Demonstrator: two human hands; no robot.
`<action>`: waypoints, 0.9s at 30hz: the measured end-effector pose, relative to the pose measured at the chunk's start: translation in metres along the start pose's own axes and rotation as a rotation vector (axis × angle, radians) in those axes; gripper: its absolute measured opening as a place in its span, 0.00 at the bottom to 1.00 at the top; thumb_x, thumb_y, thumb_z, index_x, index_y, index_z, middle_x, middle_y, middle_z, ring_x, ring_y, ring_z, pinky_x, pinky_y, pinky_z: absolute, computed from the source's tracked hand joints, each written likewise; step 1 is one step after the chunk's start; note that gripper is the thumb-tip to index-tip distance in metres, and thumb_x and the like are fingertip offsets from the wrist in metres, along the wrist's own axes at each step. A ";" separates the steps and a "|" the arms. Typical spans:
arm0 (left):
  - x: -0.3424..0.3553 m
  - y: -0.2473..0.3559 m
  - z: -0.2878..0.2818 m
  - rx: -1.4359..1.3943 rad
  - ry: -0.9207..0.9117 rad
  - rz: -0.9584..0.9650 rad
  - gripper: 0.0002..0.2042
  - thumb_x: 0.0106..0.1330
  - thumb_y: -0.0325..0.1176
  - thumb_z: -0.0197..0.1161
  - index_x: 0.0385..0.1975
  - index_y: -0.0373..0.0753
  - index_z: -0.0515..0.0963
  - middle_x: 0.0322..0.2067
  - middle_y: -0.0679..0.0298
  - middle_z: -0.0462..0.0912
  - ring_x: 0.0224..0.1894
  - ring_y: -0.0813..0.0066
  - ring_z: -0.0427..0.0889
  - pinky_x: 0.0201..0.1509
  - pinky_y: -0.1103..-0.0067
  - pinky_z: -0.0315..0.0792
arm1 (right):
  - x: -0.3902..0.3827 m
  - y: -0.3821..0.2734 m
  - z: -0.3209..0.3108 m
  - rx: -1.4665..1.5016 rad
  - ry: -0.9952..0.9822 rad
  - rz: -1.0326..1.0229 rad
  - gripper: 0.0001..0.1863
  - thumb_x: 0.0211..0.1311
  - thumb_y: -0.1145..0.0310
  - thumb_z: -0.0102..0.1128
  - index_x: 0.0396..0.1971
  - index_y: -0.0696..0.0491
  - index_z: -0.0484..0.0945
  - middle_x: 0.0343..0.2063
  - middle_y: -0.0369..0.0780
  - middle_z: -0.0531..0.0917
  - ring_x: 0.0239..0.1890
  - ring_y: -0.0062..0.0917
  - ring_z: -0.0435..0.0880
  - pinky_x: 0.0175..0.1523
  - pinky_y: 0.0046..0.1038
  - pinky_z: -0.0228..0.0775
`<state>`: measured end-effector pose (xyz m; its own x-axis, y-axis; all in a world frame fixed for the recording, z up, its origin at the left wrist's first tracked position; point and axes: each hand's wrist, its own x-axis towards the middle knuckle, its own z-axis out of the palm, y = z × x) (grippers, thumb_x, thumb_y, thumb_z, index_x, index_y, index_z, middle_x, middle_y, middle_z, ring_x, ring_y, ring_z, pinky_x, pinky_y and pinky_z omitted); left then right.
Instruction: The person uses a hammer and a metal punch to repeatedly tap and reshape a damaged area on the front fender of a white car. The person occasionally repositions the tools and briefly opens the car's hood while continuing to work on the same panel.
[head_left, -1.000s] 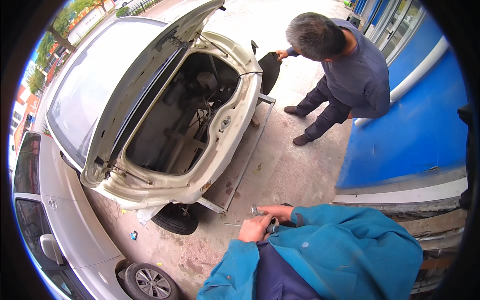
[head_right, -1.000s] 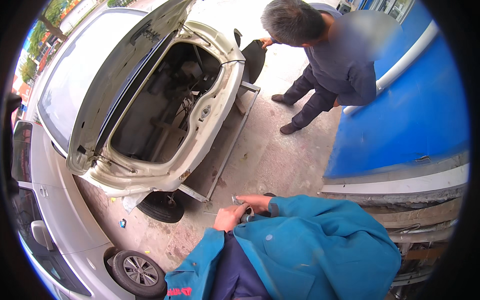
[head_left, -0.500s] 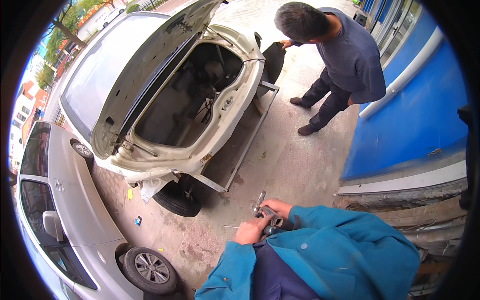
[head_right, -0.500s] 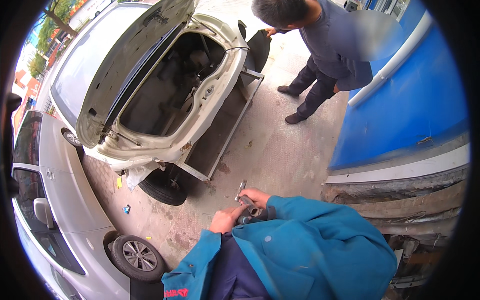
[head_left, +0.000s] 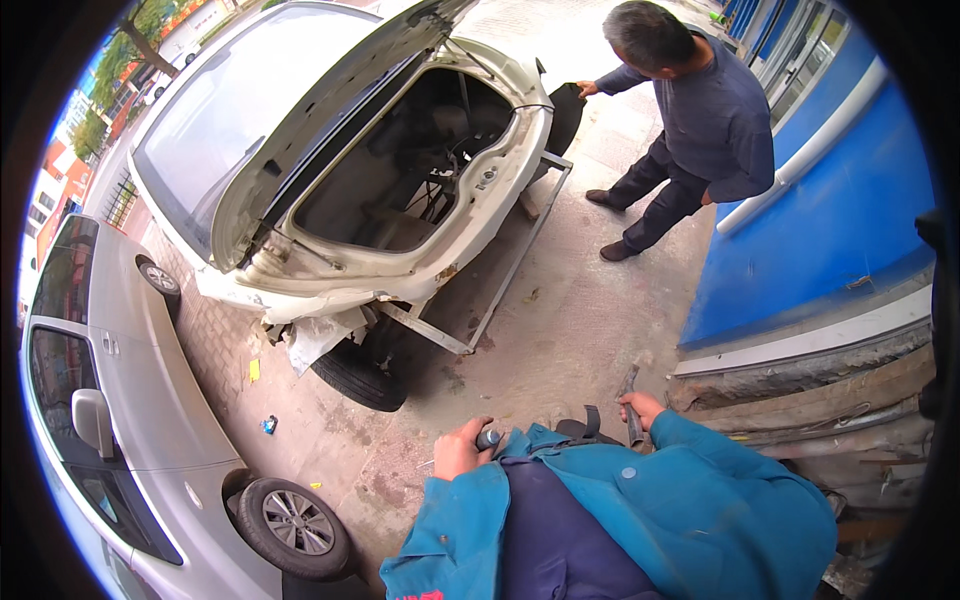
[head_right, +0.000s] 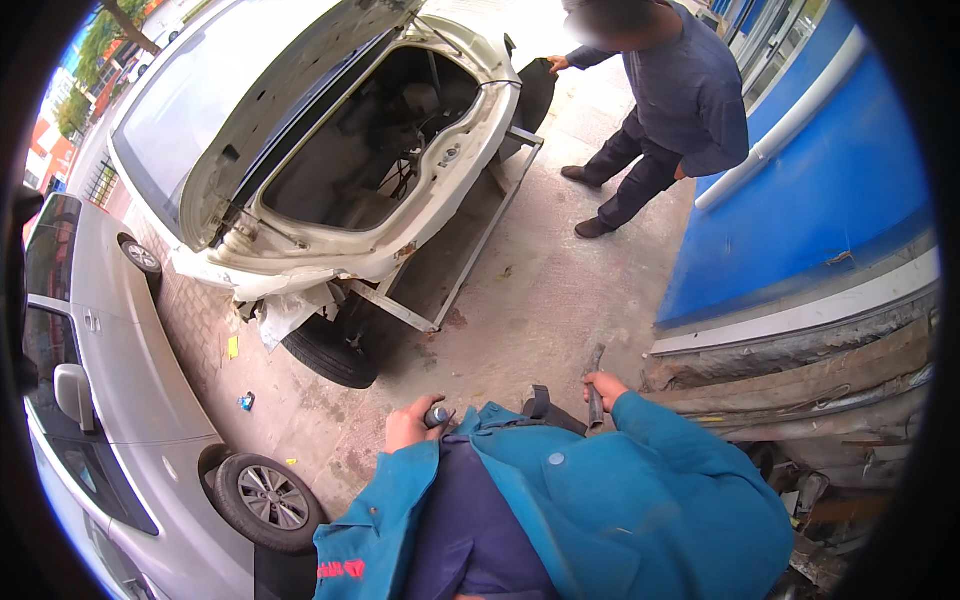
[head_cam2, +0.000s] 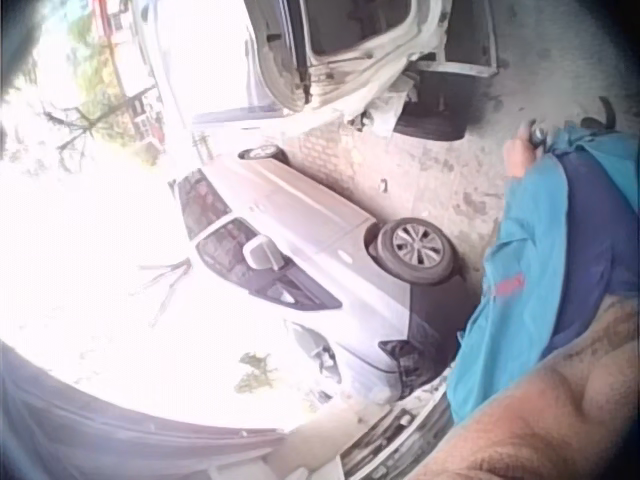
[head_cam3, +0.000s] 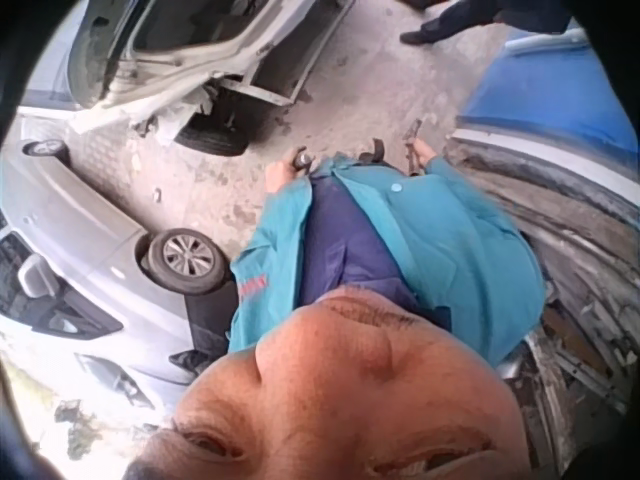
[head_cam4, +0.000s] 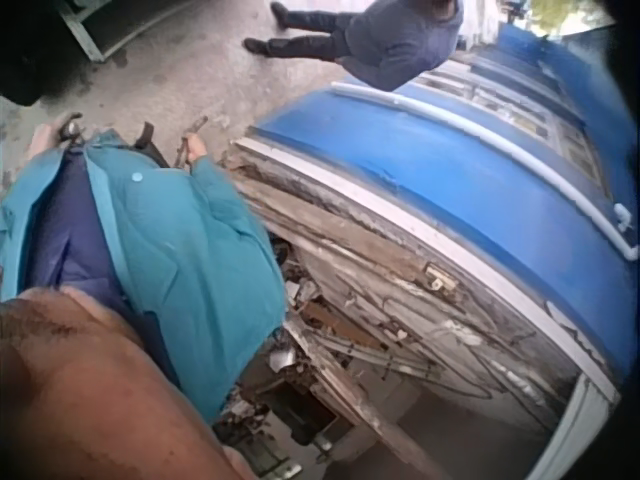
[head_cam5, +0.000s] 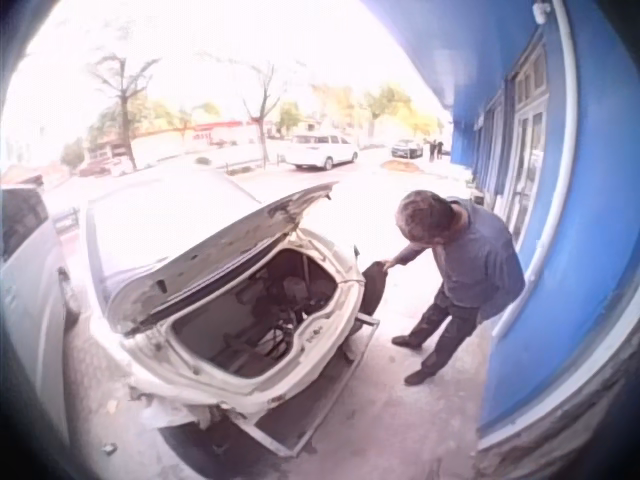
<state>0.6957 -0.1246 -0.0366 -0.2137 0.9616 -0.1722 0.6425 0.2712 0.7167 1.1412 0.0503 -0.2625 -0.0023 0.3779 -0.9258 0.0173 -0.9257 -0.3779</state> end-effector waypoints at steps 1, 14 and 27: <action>0.000 -0.009 -0.013 -0.006 0.011 0.051 0.18 0.63 0.36 0.78 0.52 0.45 0.88 0.42 0.49 0.93 0.45 0.42 0.92 0.48 0.55 0.84 | -0.003 0.007 0.002 0.006 0.078 0.000 0.07 0.73 0.74 0.63 0.42 0.62 0.78 0.27 0.44 0.82 0.25 0.32 0.83 0.30 0.37 0.82; -0.009 -0.127 -0.175 -0.028 0.435 0.180 0.16 0.64 0.40 0.83 0.27 0.40 0.81 0.24 0.56 0.83 0.27 0.51 0.85 0.30 0.62 0.77 | -0.146 0.016 0.246 -0.440 -0.178 -0.431 0.19 0.61 0.75 0.67 0.51 0.65 0.78 0.31 0.42 0.83 0.27 0.27 0.84 0.31 0.33 0.81; 0.077 -0.156 -0.275 0.014 0.715 0.402 0.13 0.60 0.31 0.84 0.26 0.42 0.81 0.21 0.61 0.77 0.22 0.60 0.80 0.24 0.66 0.72 | -0.267 -0.111 0.486 -0.578 -0.691 -0.847 0.26 0.62 0.76 0.68 0.61 0.60 0.77 0.37 0.38 0.83 0.28 0.19 0.82 0.34 0.25 0.78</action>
<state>0.3765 -0.1044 0.0240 -0.3797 0.7271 0.5719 0.7781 -0.0834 0.6226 0.6544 0.0435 0.0245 -0.7524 0.6034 -0.2643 0.1914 -0.1836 -0.9642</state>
